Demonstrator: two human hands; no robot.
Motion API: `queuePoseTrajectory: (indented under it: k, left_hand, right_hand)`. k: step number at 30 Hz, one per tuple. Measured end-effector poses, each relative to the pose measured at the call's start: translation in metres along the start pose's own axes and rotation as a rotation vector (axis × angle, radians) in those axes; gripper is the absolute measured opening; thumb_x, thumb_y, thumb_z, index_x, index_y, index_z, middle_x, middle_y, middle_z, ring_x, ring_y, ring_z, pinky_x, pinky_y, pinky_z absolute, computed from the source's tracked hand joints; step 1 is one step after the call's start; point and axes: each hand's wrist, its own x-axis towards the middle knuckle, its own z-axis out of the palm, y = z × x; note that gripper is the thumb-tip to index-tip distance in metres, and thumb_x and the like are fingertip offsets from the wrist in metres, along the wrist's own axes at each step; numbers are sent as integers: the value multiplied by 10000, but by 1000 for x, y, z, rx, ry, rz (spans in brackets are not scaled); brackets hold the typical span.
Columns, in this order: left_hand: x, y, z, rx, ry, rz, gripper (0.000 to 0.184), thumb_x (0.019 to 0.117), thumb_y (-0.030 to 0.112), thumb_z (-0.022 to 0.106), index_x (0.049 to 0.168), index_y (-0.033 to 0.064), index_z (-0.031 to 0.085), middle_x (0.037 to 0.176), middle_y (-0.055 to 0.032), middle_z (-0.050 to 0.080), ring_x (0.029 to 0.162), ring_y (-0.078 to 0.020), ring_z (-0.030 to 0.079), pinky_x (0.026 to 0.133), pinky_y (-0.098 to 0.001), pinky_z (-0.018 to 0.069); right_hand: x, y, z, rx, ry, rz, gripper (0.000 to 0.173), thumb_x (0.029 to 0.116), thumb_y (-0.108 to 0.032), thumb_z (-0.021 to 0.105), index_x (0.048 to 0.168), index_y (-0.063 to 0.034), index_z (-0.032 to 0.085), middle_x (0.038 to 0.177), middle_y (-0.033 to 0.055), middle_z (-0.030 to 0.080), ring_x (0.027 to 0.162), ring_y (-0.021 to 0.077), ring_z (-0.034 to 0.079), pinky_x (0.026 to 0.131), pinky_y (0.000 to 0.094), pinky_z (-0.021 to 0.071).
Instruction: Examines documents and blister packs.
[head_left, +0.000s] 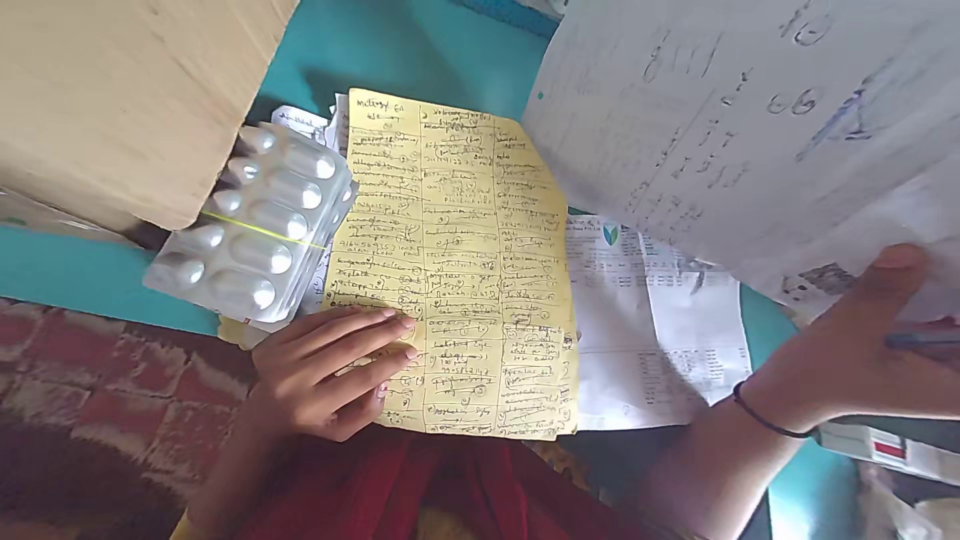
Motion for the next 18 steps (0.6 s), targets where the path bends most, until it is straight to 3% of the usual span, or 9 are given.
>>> queuePoseTrajectory:
  k: [18]
  left_hand:
    - [1, 0, -3, -3, -40, -4, 288, 1005, 254, 499, 1079, 142, 754, 1197, -75, 748, 1218, -204, 660, 1063, -365, 498]
  right_hand:
    - [-2, 5, 3, 32, 8, -51, 441, 920, -102, 752, 1217, 162, 563, 1167, 223, 643, 1123, 188, 646, 981, 322, 530]
